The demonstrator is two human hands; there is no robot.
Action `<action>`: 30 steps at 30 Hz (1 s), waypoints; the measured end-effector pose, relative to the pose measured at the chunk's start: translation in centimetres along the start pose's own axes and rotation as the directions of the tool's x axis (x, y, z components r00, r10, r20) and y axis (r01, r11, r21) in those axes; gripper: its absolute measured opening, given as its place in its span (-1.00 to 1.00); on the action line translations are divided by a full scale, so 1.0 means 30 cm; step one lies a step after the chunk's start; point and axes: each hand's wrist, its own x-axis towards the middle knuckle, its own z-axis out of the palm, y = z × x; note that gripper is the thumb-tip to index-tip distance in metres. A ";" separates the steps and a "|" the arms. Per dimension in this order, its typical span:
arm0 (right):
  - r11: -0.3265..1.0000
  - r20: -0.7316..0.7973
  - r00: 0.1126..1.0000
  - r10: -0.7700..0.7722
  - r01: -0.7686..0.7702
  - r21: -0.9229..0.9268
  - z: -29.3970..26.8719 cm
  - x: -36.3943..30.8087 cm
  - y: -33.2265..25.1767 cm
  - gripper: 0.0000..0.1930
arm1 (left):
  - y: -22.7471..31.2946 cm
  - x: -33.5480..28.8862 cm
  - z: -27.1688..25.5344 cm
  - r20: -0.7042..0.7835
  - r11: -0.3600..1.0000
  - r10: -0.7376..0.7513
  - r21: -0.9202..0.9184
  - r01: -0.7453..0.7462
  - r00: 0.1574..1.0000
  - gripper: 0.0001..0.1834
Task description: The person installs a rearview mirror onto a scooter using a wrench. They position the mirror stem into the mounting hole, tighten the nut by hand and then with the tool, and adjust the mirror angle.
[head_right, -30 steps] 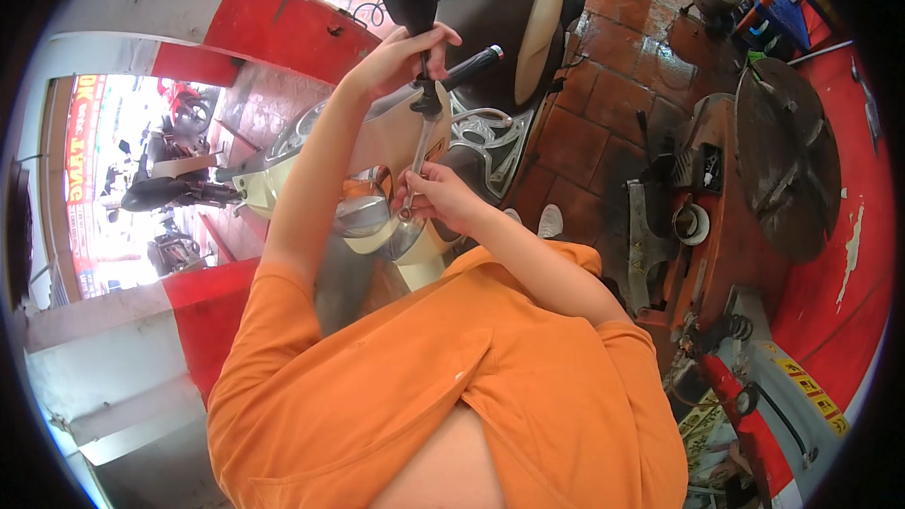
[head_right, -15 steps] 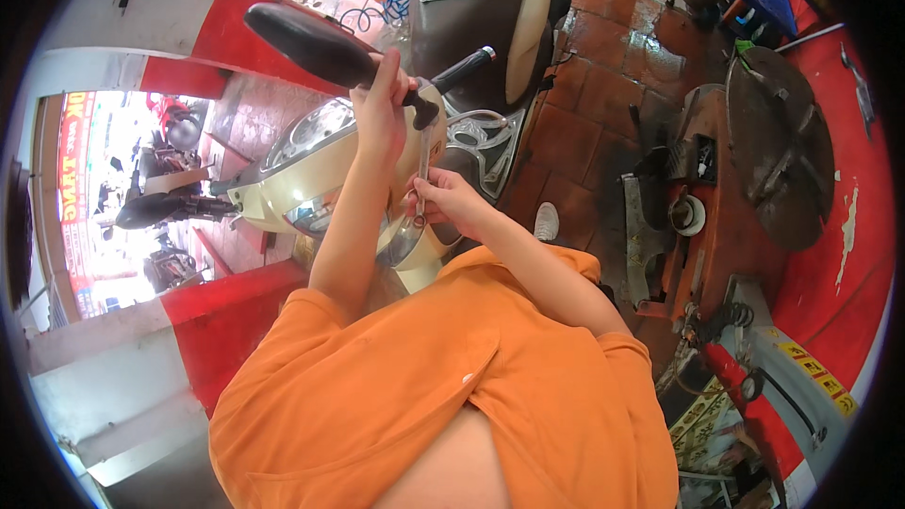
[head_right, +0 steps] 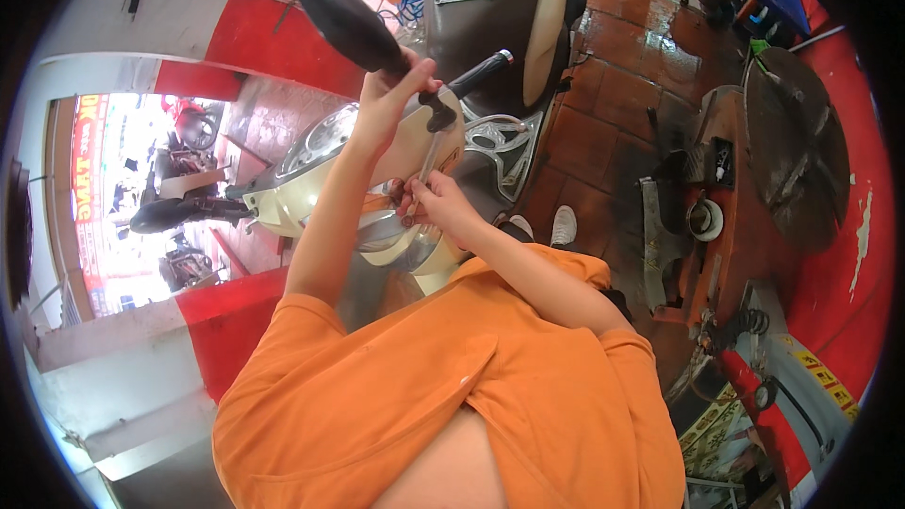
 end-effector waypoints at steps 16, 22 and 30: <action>0.999 0.012 0.999 0.046 -0.046 -0.007 0.031 -0.001 -0.047 -0.78 | 0.007 -0.064 -0.054 0.044 0.983 0.099 0.148 -0.105 0.994 -0.65; 0.994 0.046 0.994 0.098 -0.096 -0.057 0.027 -0.004 -0.088 -0.71 | 0.014 -0.085 -0.075 0.054 0.890 0.007 0.455 -0.031 0.998 -0.50; 0.979 0.073 0.985 0.154 -0.142 -0.149 0.010 -0.001 -0.110 -0.69 | 0.033 -0.115 -0.043 -0.005 0.737 0.210 0.658 -0.154 0.978 -0.42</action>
